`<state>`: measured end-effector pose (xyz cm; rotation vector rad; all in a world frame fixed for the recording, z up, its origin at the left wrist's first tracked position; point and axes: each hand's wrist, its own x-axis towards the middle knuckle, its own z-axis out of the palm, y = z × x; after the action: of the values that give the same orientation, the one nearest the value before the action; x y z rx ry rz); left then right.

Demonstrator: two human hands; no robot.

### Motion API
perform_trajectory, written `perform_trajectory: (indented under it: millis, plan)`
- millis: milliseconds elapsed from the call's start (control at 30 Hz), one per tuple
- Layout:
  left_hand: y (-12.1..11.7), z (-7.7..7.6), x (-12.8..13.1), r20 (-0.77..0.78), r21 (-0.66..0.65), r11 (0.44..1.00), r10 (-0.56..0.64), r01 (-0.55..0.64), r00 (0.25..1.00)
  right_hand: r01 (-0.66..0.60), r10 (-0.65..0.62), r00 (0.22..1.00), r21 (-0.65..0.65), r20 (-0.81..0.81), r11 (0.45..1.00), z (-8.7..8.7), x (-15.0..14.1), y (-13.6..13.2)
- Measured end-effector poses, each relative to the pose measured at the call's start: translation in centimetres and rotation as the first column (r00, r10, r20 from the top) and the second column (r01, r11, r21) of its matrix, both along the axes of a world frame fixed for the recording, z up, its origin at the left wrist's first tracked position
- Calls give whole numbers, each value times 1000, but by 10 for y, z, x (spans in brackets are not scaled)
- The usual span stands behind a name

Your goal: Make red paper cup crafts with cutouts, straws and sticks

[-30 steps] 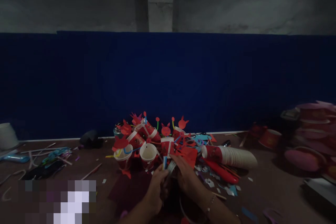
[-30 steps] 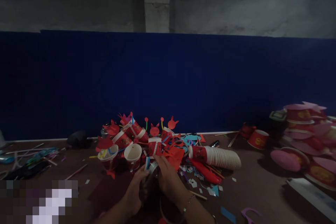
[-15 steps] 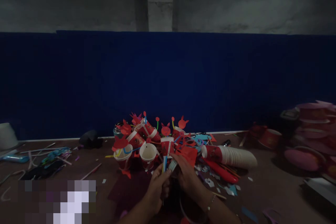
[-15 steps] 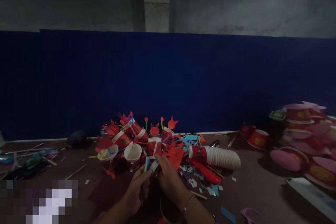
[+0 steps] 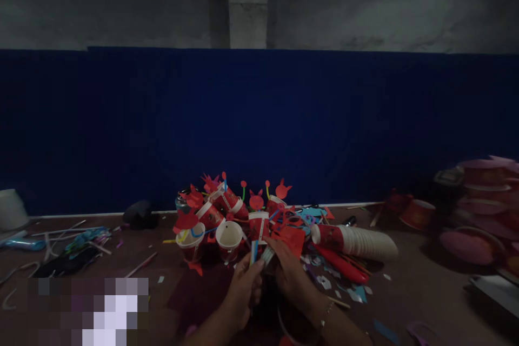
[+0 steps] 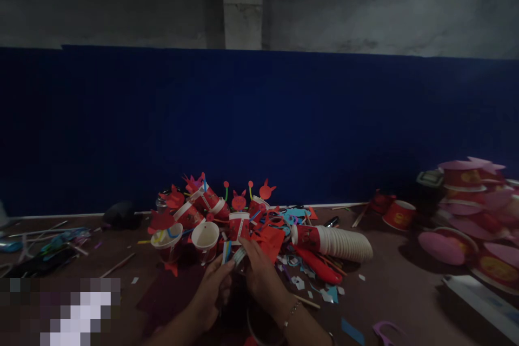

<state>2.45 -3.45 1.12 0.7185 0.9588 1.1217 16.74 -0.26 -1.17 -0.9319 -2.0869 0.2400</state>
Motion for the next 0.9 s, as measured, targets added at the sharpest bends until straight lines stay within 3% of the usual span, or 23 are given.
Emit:
perform_trajectory:
  millis: [433, 600, 900]
  plan:
    - [0, 0, 1, -51, -15, 1000, 14, -14, 999, 13, -13, 1000, -33, 0, 999, 6, -1, -6]
    - [0, 0, 4, 4, 11, 999, 39, -39, 999, -1, 3, 999, -40, 41, 999, 11, -2, -8]
    - [0, 0, 3, 24, 1, 1000, -12, 12, 1000, 26, -28, 998, -39, -55, 999, 1, -1, -1]
